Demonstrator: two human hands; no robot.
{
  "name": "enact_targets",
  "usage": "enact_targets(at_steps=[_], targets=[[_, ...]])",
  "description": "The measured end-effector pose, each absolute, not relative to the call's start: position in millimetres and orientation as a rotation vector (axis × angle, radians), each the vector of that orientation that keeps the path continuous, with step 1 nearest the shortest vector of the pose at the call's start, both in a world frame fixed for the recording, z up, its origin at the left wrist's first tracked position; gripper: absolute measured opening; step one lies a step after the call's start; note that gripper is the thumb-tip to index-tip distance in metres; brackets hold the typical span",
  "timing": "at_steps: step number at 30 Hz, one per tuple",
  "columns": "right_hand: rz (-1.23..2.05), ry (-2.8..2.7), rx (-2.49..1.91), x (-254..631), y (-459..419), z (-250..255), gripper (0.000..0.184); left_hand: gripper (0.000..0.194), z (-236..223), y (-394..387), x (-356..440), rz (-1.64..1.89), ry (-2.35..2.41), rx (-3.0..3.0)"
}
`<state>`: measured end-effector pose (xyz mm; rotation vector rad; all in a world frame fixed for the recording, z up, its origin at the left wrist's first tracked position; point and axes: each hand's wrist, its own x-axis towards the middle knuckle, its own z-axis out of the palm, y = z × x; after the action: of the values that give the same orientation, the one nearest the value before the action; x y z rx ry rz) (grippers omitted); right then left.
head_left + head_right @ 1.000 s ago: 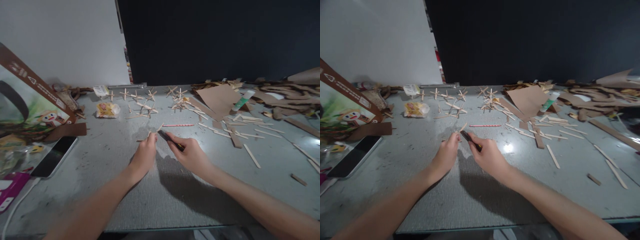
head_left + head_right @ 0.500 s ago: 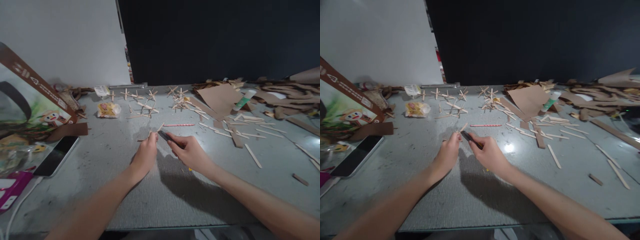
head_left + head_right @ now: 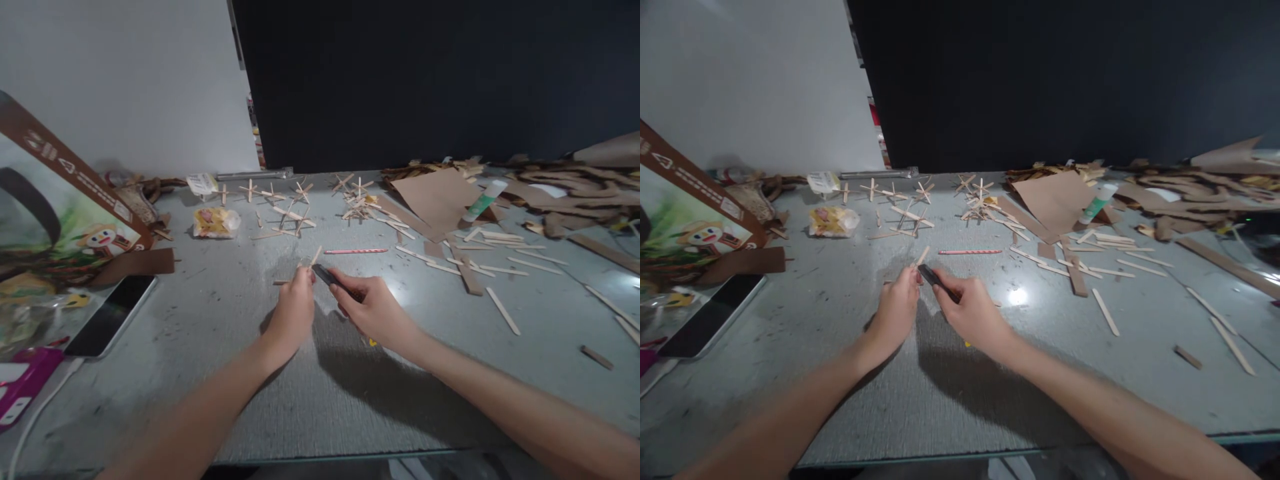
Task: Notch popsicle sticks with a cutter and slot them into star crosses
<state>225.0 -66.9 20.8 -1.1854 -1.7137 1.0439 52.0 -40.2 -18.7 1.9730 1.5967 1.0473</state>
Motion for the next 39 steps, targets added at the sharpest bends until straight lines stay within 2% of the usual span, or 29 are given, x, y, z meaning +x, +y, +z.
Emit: enact_targets(at_steps=[8,14,18,24,32,39], targets=[[0.950,-1.735,-1.214,219,-74,22,0.054,0.021,-17,-42,51,1.030,1.592,2.008],[1.166,-1.723,-1.215,233,-66,33,0.048,0.021,-13,-37,42,0.962,1.492,2.075],[1.208,-1.717,-1.214,233,-65,33,0.048,0.018,-13,-39,50,1.036,1.506,1.993],[1.098,-1.722,-1.182,227,-69,25,0.049,0.027,-10,-43,58,1.183,1.424,1.781],[1.300,-1.538,-1.145,228,-67,24,0.058,0.041,-8,-42,59,1.195,1.168,1.427],[1.111,-1.510,-1.193,226,-69,23,0.059,0.048,-5,-42,58,1.208,1.114,1.315]])
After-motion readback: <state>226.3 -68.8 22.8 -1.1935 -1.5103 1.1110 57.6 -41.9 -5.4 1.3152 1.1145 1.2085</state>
